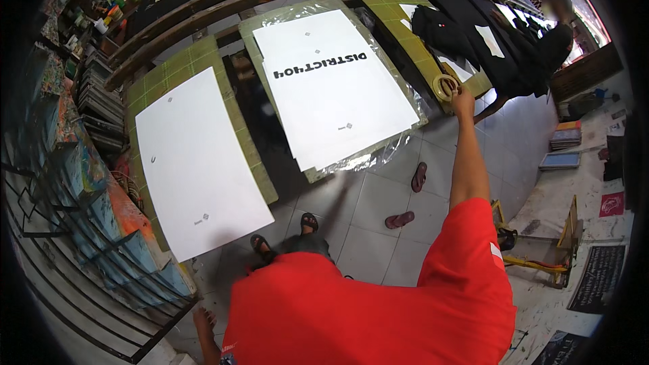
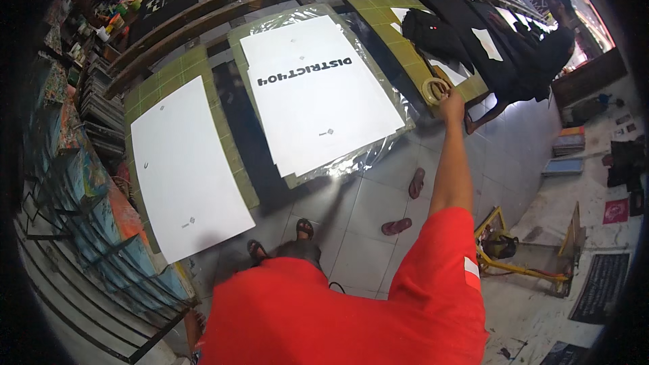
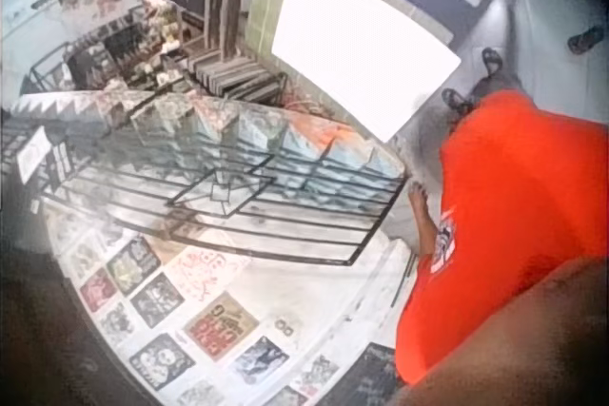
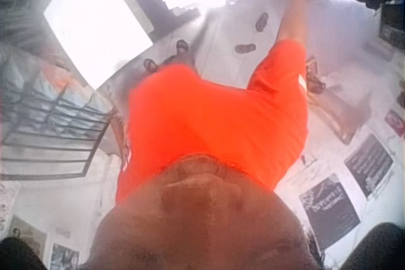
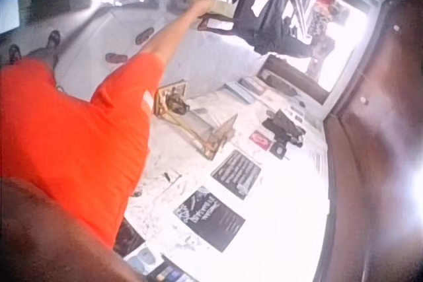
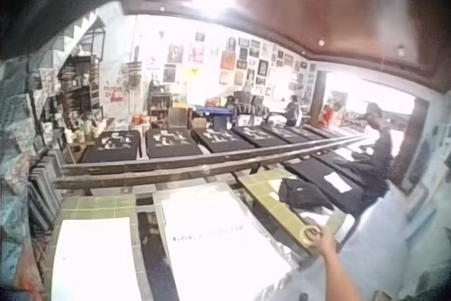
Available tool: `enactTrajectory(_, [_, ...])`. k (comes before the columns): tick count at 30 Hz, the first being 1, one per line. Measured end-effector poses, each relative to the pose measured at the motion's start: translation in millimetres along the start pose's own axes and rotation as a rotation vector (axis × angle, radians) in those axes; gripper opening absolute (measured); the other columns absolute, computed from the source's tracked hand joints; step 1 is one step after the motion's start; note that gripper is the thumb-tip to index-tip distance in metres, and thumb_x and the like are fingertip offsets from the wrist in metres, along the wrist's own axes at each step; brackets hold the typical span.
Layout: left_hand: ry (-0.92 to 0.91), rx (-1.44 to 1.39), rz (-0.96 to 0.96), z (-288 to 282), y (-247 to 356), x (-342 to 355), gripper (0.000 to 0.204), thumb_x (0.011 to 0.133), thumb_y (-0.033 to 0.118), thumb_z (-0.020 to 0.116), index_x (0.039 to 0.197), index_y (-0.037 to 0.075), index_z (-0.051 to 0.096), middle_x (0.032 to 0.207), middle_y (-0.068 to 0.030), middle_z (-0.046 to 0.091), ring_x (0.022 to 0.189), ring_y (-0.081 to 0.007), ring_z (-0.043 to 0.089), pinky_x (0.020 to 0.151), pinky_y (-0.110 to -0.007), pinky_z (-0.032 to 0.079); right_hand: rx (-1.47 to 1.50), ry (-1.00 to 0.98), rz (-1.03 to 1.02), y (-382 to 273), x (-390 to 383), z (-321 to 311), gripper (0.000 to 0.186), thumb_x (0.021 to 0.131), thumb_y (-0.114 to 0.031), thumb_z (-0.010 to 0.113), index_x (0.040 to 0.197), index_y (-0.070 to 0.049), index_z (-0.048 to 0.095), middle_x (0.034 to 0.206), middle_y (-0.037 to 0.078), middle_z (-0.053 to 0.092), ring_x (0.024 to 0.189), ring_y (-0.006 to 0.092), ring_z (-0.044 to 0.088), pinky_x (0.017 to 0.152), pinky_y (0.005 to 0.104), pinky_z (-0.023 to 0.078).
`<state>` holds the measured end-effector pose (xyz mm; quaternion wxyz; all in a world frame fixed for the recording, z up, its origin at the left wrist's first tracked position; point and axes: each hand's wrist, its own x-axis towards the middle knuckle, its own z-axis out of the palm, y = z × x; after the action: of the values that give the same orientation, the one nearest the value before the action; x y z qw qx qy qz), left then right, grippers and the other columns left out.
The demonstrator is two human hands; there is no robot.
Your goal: The person trims a white sheet of paper with scissors and then uses tape to secure a stencil onto a screen printing frame.
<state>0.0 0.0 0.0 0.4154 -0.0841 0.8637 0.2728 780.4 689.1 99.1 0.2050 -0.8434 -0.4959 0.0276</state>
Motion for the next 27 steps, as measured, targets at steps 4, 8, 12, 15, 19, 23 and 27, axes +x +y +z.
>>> enactTrajectory(4, [-0.064,-0.06,-0.016,34,10,-39,0.029,0.095,0.037,0.049,0.108,0.01,0.053,0.091,-0.0052,0.057,0.079,-0.0191,0.058,0.064,-0.034,0.047,-0.066,0.051,0.081,5,40,-7,0.038,0.083,-0.025,0.066,0.115,-0.005,0.062,0.11,0.022,0.065,0.105,0.036,0.061,0.089,0.043,0.048])
enactTrajectory(8, [0.014,-0.037,-0.04,72,29,-81,0.03,0.095,0.034,0.05,0.11,0.009,0.053,0.092,-0.0056,0.058,0.08,-0.0189,0.059,0.066,-0.034,0.047,-0.084,0.062,0.062,15,54,25,0.034,0.083,-0.024,0.066,0.111,-0.004,0.062,0.109,0.022,0.065,0.104,0.0382,0.061,0.087,0.0447,0.048])
enactTrajectory(12, [-0.085,0.065,0.007,87,43,-88,0.032,0.094,0.034,0.051,0.112,0.008,0.053,0.094,-0.0063,0.06,0.081,-0.0188,0.06,0.068,-0.034,0.047,-0.148,0.096,-0.046,22,63,29,0.032,0.084,-0.024,0.065,0.107,-0.003,0.062,0.105,0.023,0.065,0.099,0.0397,0.062,0.083,0.0465,0.048])
enactTrajectory(15, [-0.103,0.05,0.005,98,56,-86,0.033,0.094,0.034,0.052,0.113,0.007,0.052,0.095,-0.0066,0.06,0.081,-0.0187,0.06,0.068,-0.033,0.047,-0.085,0.124,-0.097,17,72,20,0.03,0.085,-0.025,0.064,0.103,-0.002,0.063,0.097,0.024,0.066,0.092,0.0403,0.064,0.078,0.0463,0.05])
enactTrajectory(19, [-0.161,0.024,0.044,109,54,-73,0.033,0.094,0.032,0.052,0.113,0.007,0.052,0.094,-0.0069,0.06,0.081,-0.0187,0.06,0.068,-0.032,0.048,0.21,0.041,-0.303,-71,38,1,0.028,0.086,-0.024,0.062,0.099,0.0,0.064,0.089,0.025,0.066,0.085,0.0412,0.065,0.073,0.0461,0.05])
enactTrajectory(23, [-0.22,0.086,0.1,119,58,-57,0.031,0.095,0.031,0.05,0.114,0.008,0.053,0.096,-0.0077,0.061,0.082,-0.0196,0.06,0.07,-0.033,0.049,0.166,-0.183,-0.587,-131,-45,9,0.028,0.079,-0.014,0.066,0.105,-0.004,0.062,0.09,0.021,0.065,0.082,0.0371,0.065,0.071,0.0427,0.05])
enactTrajectory(27, [-0.273,0.278,0.266,126,55,-38,0.033,0.095,0.033,0.049,0.115,0.008,0.052,0.1,-0.0102,0.06,0.087,-0.0225,0.06,0.072,-0.036,0.049,0.151,-0.367,-0.58,-145,-82,29,0.028,0.078,-0.01,0.063,0.105,0.0,0.063,0.096,0.024,0.064,0.089,0.0407,0.062,0.078,0.0451,0.049])
